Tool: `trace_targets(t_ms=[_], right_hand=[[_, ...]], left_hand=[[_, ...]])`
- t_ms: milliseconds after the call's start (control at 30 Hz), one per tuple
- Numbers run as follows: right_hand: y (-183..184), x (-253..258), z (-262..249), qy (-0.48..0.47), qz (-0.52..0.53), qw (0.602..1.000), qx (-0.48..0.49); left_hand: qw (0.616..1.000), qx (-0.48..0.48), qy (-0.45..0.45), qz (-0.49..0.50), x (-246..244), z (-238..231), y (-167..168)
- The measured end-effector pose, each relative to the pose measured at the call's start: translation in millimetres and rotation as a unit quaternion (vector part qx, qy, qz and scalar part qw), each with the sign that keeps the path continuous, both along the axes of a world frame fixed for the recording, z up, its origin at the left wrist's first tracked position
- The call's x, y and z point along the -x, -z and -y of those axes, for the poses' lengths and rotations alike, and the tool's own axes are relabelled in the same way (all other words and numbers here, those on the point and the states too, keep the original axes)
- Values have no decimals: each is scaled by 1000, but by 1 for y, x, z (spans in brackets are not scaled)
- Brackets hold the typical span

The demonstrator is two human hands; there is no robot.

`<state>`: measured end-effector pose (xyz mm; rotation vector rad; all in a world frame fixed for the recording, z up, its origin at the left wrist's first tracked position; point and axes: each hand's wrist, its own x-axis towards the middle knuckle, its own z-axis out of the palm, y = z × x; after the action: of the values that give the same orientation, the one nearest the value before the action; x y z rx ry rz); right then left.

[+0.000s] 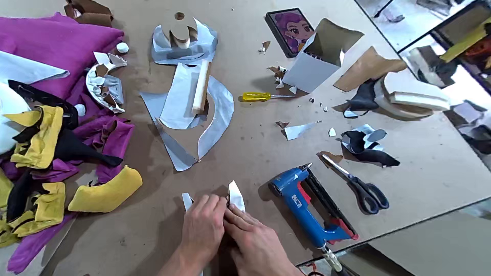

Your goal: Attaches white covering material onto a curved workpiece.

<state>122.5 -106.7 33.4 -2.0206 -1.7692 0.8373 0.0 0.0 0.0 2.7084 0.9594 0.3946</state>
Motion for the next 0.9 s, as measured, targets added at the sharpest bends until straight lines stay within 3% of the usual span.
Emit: trace_targets(t_ms=[100, 200, 267, 367, 500, 600, 767, 900], right_hand=[[-22, -42, 42, 210, 119, 968, -61], [-12, -88, 71, 274, 216, 935, 60], [6, -108, 78, 293, 212, 925, 119], [-4, -112, 60, 287, 198, 924, 155], [-79, -97, 30, 278, 173, 932, 155], [-117, -66, 9, 210, 53, 964, 157], [-104, -23, -28, 81, 74, 969, 220], [-97, -25, -38, 82, 96, 952, 278]], left_hand=[[997, -68, 14, -25, 12, 28, 9], [999, -42, 17, -15, 25, 40, 18], [999, -43, 11, 12, 26, 41, 24], [998, -49, 1, 40, 25, 41, 29], [995, -70, -7, 66, 25, 41, 31], [996, -57, 10, 70, 27, 40, 30], [994, -53, 22, 98, 28, 40, 28], [992, -68, 13, 103, 28, 41, 30]])
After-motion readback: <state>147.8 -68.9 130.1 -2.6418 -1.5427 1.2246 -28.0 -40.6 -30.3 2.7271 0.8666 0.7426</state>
